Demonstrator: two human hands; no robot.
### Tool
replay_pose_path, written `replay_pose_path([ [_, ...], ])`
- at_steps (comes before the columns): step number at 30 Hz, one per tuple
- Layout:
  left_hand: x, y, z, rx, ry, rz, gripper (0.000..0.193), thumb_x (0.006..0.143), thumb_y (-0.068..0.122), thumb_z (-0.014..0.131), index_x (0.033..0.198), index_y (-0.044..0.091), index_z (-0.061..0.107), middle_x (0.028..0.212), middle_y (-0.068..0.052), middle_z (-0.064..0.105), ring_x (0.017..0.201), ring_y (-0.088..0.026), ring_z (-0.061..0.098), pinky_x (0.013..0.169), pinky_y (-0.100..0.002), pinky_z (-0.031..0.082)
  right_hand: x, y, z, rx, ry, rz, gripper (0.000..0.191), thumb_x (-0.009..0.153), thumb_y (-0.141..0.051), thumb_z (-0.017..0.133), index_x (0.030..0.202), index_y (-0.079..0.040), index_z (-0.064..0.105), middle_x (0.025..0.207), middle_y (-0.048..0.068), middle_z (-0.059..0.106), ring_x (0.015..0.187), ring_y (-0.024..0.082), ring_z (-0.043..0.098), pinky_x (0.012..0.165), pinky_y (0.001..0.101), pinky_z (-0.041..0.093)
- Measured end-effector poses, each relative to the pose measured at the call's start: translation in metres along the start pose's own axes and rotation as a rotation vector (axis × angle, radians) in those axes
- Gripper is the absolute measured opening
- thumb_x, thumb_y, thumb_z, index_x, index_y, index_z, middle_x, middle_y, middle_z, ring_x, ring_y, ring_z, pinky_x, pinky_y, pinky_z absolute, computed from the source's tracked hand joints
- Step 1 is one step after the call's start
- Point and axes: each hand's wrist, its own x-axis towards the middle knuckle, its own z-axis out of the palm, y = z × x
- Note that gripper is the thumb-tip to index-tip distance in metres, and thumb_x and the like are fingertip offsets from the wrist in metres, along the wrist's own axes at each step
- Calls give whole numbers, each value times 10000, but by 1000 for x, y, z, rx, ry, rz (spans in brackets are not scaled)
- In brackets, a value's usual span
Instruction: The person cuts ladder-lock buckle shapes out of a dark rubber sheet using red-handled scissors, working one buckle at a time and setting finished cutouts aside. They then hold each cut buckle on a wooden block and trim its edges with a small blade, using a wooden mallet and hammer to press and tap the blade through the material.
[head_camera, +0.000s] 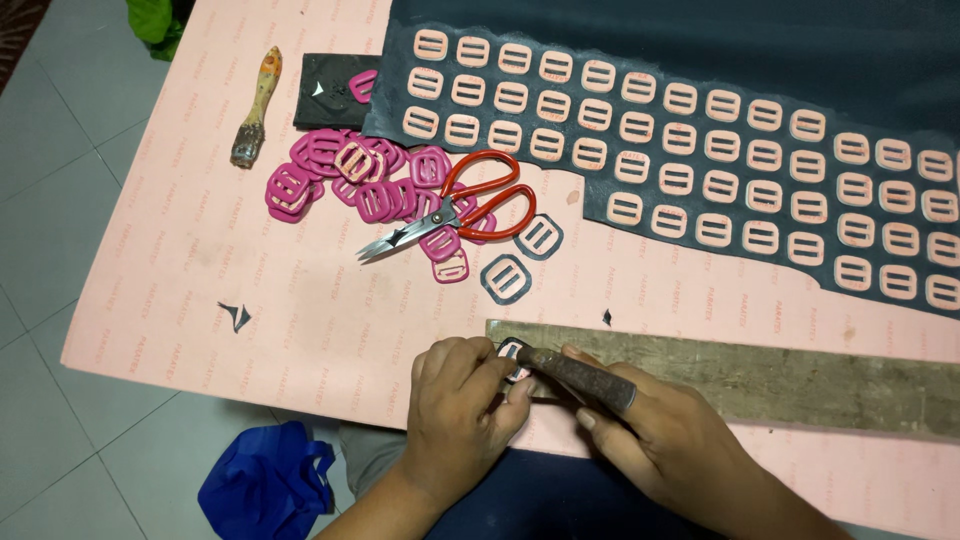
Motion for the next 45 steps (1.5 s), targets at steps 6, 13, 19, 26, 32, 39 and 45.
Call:
replay_pose_path([
  [6,2,1,-1,18,14,11,252,724,109,791,949,36,702,1038,-81,651,938,-250,610,856,-406,437,9,-7,-2,-64,208,-92,472,904,-150,665,1359,-56,581,1035,130,744,836,246,764,729,336,597],
  [13,4,1,-1,14,4,43,237,738,81,765,969,52,720,1049,-76,654,940,-236,618,874,-393,435,16,-10,-8,-122,148,-167,442,906,-188,672,1330,-80,610,1056,142,750,889,284,756,772,365,588],
  [19,5,5,1,0,4,47,265,699,70,753,961,55,712,1127,-109,642,1031,-277,604,908,-423,426,15,-10,-17,-69,88,-22,507,859,-207,660,1358,-118,631,1082,110,768,892,260,774,755,361,595],
  [26,8,5,5,-26,-10,-29,243,748,145,815,946,57,706,1125,-99,633,1031,-283,588,905,-431,413,12,4,-13,57,122,195,510,847,-252,712,1319,-77,625,1038,134,792,941,239,743,785,365,594],
  [32,3,0,2,-6,28,-11,190,747,104,782,920,69,711,1090,-87,637,1004,-264,586,898,-415,411,7,7,-1,-354,19,102,376,893,-303,782,1223,-126,752,895,102,753,808,250,747,712,350,585],
  [39,2,-4,-2,-8,11,23,182,752,85,758,930,75,718,1060,-79,636,987,-245,598,905,-413,413,12,-6,-7,-149,220,-117,314,880,-188,703,1165,-56,698,959,113,746,769,276,736,650,363,573],
  [45,-1,-2,-6,25,34,2,196,748,90,762,942,108,745,953,-77,592,934,-256,569,858,-399,406,16,-17,-13,-201,163,-175,386,867,-199,717,1232,-86,668,907,102,726,758,278,732,645,369,572],
])
